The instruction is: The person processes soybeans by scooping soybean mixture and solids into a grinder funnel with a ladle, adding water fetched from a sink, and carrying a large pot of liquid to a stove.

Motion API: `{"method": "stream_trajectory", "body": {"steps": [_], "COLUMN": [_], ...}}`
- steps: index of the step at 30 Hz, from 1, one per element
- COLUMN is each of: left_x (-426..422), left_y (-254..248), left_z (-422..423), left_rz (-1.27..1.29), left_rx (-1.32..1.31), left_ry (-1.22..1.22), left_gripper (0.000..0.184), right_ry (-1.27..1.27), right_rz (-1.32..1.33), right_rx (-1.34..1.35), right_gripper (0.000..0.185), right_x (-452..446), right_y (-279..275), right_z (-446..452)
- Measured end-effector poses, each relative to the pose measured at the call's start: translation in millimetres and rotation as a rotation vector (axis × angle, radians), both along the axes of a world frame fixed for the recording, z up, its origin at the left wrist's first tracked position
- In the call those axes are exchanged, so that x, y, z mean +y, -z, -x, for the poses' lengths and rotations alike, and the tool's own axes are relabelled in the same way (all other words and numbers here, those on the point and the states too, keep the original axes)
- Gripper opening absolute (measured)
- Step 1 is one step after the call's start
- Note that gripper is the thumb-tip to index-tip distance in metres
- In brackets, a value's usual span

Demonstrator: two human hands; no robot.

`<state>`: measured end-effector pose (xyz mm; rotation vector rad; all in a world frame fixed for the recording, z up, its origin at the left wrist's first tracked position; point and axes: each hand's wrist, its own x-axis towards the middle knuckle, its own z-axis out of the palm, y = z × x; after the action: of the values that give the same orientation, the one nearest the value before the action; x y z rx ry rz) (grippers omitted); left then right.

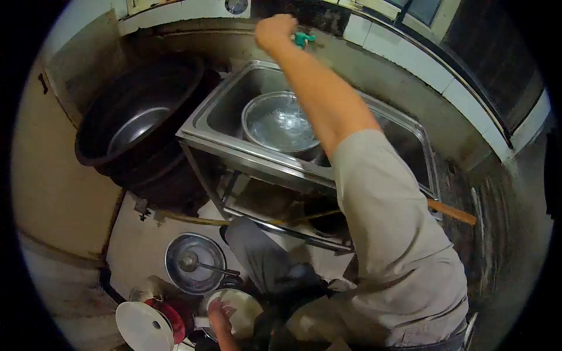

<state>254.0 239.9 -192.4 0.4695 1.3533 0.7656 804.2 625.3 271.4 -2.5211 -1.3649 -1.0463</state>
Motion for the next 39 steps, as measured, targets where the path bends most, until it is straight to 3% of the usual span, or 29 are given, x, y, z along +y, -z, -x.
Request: {"method": "stream_trajectory", "body": {"steps": [3,5,9,11,14,17,19,21,22,23,24,26,27,30,31,32,33,35,37,39], "left_x": [-9.6,-14.4,-18.4,-22.0,-34.4,-38.8,-45.9,-54.5,-54.3,-57.0,-78.2,-71.7,-70.9,-61.8,-68.6,-68.2,-60.4,-66.3,-69.4,-72.5], "left_y": [-4.1,-2.4,-14.8,-29.1,-8.6,-38.1,0.3,4.4,-2.1,28.8,54.6,-21.3,-31.4,-49.5,-30.2,-33.4,-44.1,-46.2,-45.2,-51.9], "left_z": [5.0,8.1,15.7,9.8,33.0,26.3,49.6,60.5,60.5,77.4,94.8,75.2,77.4,83.0,95.6,95.9,99.5,127.1,131.5,162.1], "left_rz": [0.016,-0.017,0.037,0.063,0.079,0.117,0.014,0.001,-0.096,-0.09,-0.067,-0.118,-0.08,-0.146,-0.137,-0.152,-0.164,-0.159,-0.292,-0.275], "left_rx": [-0.042,-0.074,-0.075,0.022,-0.098,-0.085,-0.027,-0.088,-0.004,-0.05,-0.087,-0.073,-0.029,0.116,0.237,0.123,0.207,0.183,0.075,0.093], "left_ry": [-0.032,-0.093,-0.102,-0.165,-0.218,-0.296,-0.214,-0.306,-0.238,-0.265,-0.311,-0.31,-0.347,-0.449,-0.427,-0.521,-0.494,-0.605,-0.714,-0.755], "left_gripper": [0.039,0.035,0.039,0.04,0.038,0.035,0.026,0.027,0.02,0.02,0.019,0.016,0.016,0.018,0.019,0.02,0.02,0.02,0.02,0.021], "right_ry": [0.053,0.07,0.001,0.001,-0.103,-0.285,-0.291,-0.247,-0.163,-0.161,-0.178,-0.393,-0.524,-1.076,-1.305,-1.311,-1.305,-1.278,-1.498,-1.252], "right_rz": [0.068,0.042,0.085,-0.138,-0.204,-0.23,-0.223,-0.141,-0.085,-0.117,-0.133,-0.184,-0.107,-0.135,-0.17,-0.088,-0.007,0.262,0.341,0.637], "right_rx": [0.197,0.011,-0.058,-0.129,-0.102,0.034,-0.007,0.049,0.034,-0.074,-0.172,-0.084,-0.085,0.291,0.624,0.75,0.865,0.865,1.192,1.175], "right_gripper": [0.042,0.041,0.034,0.034,0.038,0.041,0.045,0.046,0.043,0.046,0.048,0.048,0.049,0.06,0.059,0.051,0.045,0.053,0.043,0.039], "right_x": [-10.3,-13.6,-22.6,-11.2,-8.9,-14.0,-15.6,-17.1,-14.8,-8.4,3.9,26.0,53.6,70.8,30.8,6.0,-4.1,-4.9,-57.4,-86.4], "right_y": [6.9,25.8,28.0,34.5,32.3,26.4,23.7,20.6,16.3,14.3,22.7,24.6,22.1,32.8,41.9,64.7,82.8,143.1,217.8,266.5], "right_z": [-31.7,-49.5,-60.3,-72.3,-89.6,-100.5,-102.2,-97.9,-87.1,-82.7,-70.5,-6.1,4.5,125.2,203.0,251.9,288.3,356.7,396.6,437.1]}}
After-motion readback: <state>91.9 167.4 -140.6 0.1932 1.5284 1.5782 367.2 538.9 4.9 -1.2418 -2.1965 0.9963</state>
